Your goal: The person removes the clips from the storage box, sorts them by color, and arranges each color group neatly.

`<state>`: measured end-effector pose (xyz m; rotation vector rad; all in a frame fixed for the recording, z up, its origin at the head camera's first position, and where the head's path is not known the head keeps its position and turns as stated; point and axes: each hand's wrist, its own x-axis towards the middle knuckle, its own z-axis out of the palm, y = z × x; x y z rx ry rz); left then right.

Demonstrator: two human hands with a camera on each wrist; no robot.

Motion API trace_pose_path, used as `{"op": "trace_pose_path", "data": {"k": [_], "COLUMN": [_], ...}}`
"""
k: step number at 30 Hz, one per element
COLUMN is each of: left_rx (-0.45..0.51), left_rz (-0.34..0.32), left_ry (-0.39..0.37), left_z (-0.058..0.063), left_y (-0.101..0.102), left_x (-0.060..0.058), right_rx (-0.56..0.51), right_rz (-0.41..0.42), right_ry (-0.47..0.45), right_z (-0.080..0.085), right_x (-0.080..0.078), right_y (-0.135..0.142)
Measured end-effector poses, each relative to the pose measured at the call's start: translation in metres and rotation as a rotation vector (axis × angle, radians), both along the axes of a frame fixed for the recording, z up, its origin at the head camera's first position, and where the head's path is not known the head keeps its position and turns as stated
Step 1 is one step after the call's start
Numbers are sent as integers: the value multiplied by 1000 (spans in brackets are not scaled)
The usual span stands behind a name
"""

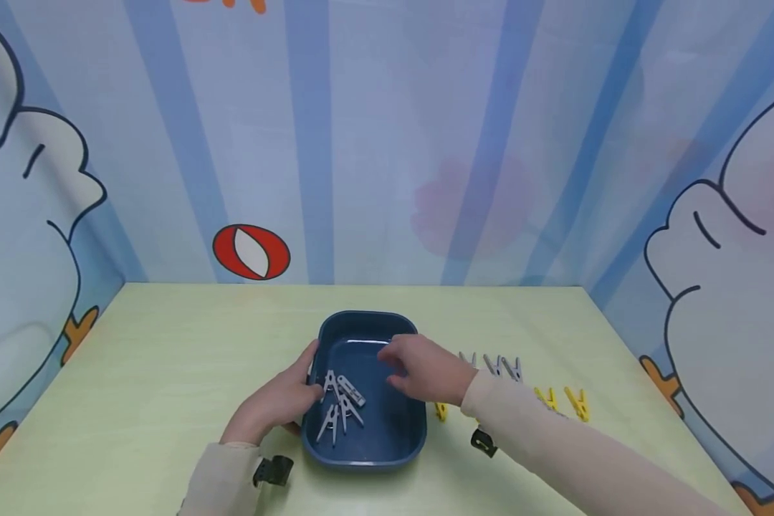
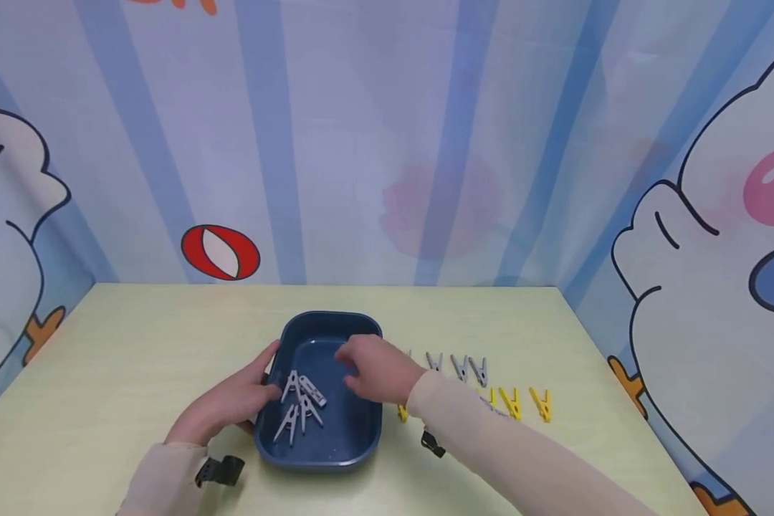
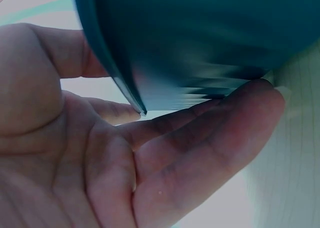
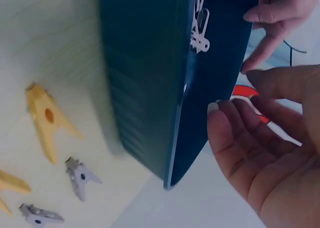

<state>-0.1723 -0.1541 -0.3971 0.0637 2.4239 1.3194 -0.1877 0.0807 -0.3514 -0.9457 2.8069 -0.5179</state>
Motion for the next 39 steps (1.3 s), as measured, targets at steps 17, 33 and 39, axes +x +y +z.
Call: {"op": "trace_pose_path", "data": {"k": [17,33,39], "left_rx": [-13,-16,-13], "left_rz": [-11,-11,-15], "left_ry": [-12,-17,-14], "left_z": [3,3,4], "left_y": [0,-3,-3], "left_x": [-2,-1,0], "right_rx": [137,189,193], "right_rz": [370,483,500], "right_ry": [115,116,107], "right_z": [-10,-35,-41], "right_x": [4,2,4], "right_y": [-34,-60,-64]}}
